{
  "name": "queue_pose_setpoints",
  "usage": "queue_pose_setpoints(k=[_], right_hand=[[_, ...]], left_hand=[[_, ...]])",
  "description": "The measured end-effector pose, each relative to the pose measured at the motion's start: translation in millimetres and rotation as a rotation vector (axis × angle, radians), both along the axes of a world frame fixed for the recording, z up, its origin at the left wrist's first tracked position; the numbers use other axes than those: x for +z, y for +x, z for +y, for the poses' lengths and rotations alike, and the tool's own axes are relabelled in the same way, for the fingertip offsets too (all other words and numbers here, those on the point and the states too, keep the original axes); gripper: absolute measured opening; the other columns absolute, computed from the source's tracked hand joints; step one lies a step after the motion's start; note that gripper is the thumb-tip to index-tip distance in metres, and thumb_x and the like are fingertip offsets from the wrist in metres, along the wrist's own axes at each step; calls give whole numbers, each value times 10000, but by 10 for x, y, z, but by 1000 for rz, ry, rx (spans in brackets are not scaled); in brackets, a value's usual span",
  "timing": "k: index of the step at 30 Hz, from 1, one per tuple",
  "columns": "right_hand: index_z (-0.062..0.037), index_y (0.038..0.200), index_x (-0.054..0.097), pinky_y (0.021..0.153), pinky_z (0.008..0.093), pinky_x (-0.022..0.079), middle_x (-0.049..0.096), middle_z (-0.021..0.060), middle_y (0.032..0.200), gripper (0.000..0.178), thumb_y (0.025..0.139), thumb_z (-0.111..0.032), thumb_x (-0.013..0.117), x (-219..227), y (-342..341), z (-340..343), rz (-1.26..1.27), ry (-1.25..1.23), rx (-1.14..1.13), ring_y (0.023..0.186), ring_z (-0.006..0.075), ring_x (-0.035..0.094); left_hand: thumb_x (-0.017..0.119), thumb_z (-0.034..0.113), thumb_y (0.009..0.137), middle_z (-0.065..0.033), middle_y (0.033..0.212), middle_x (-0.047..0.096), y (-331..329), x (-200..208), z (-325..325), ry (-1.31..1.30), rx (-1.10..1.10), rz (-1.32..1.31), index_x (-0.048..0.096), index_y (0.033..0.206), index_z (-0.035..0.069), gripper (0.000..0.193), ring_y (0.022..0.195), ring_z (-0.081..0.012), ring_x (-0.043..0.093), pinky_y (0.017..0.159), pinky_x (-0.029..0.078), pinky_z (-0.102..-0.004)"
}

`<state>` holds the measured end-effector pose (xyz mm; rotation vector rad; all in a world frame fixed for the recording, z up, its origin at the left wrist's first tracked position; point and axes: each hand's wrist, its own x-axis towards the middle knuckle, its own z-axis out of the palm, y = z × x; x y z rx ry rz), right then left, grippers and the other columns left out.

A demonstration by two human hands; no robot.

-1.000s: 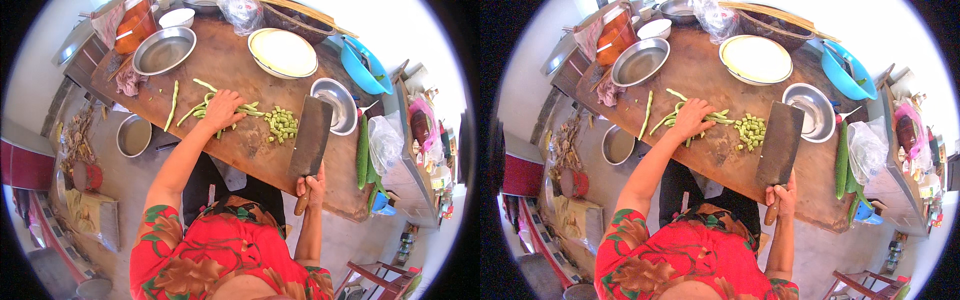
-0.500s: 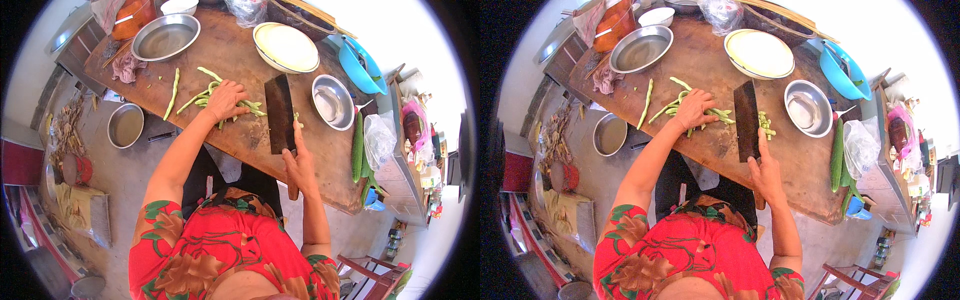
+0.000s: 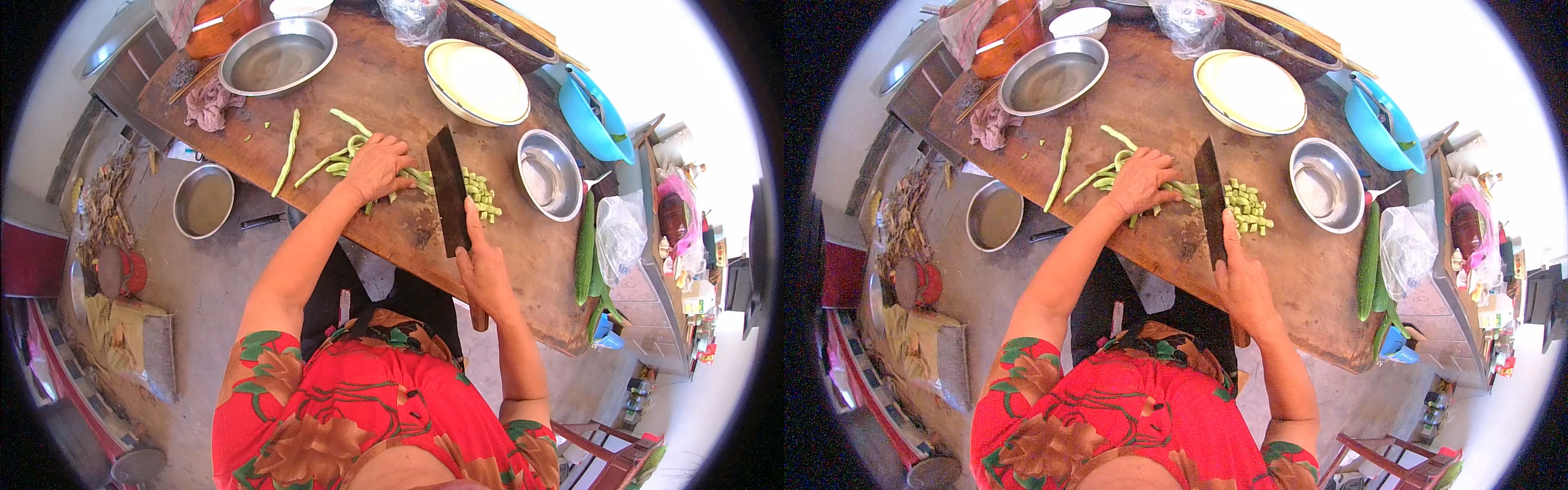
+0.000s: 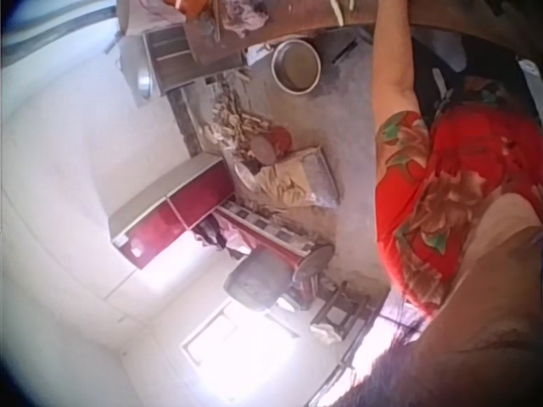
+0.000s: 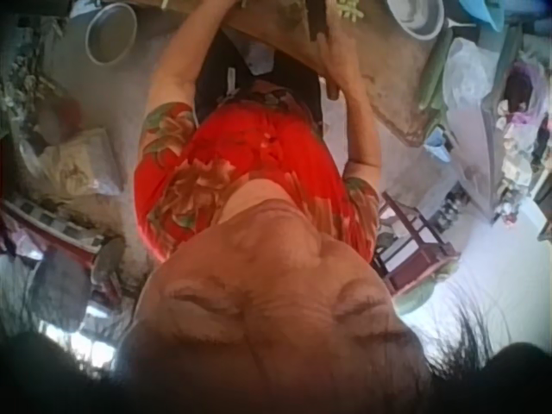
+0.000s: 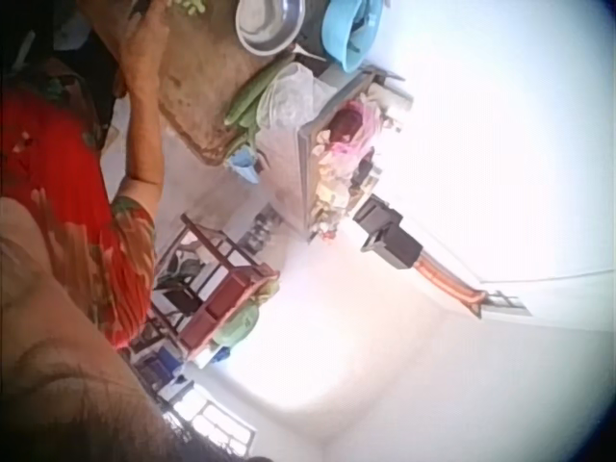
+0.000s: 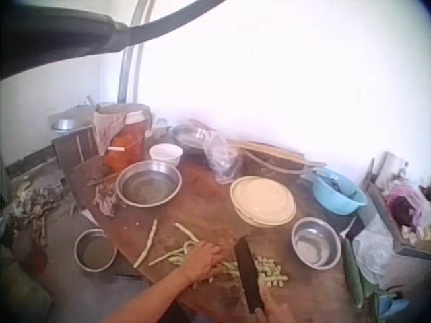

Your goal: The person washes green beans in a metal bowl, then transfers them to a wooden cutting board. Using a cleaver, the person chops the green beans into small pieces.

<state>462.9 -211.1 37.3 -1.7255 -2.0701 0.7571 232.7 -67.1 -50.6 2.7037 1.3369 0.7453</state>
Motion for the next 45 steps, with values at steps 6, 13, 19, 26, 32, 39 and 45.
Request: queue_pose_setpoints(k=[6, 13, 19, 26, 32, 39, 45], right_hand=[[-186, 1570, 137, 736, 550, 460, 627, 333, 897, 845, 844, 24, 514, 8, -55, 192, -118, -19, 74, 789, 512, 600], [-181, 1564, 181, 770, 521, 475, 631, 329, 937, 823, 844, 16, 527, -137, -20, 435, -56, 224, 135, 833, 500, 611], [-184, 1561, 191, 721, 513, 475, 630, 315, 871, 808, 855, -5, 540, 349, -85, 242, -112, 98, 47, 788, 472, 624], [-161, 1565, 155, 670, 546, 459, 619, 305, 781, 819, 855, -16, 537, 88, -156, 101, -131, 69, 70, 710, 489, 605], [-120, 1566, 125, 641, 551, 469, 628, 276, 750, 814, 847, -8, 489, 25, -317, 138, -320, 69, 133, 677, 478, 604], [-101, 1558, 139, 671, 551, 471, 627, 291, 776, 809, 837, 1, 491, -293, -303, 442, -289, 202, 184, 715, 484, 605], [-180, 1562, 177, 738, 534, 477, 626, 316, 828, 813, 842, -4, 512, -56, -214, 487, -126, 151, 137, 788, 488, 612]], left_hand=[[757, 401, 733, -16, 910, 579, 2, -18, 9, -24, -7, -25, 723, 973, 150, 349, 969, -214, 539, 897, 392, -370], [753, 409, 737, -18, 914, 583, -1, 16, 9, -23, 5, -20, 722, 963, 143, 350, 976, -215, 539, 898, 388, -364], [744, 423, 748, -24, 915, 585, 11, -63, 13, 20, 21, -55, 720, 971, 140, 361, 979, -218, 541, 895, 391, -362], [743, 420, 741, -17, 940, 599, 31, -58, -10, 25, 24, -69, 720, 958, 141, 354, 967, -212, 543, 885, 389, -362], [747, 400, 743, -11, 921, 600, 33, -43, -37, 4, 53, -34, 718, 963, 145, 338, 958, -206, 545, 878, 388, -363], [767, 396, 729, -16, 930, 611, 65, 14, -39, -34, 67, -16, 719, 1000, 144, 373, 968, -212, 551, 878, 391, -368], [755, 378, 740, -58, 954, 606, -7, -59, -4, 4, 28, -82, 697, 1034, 112, 400, 971, -251, 552, 914, 397, -384]])
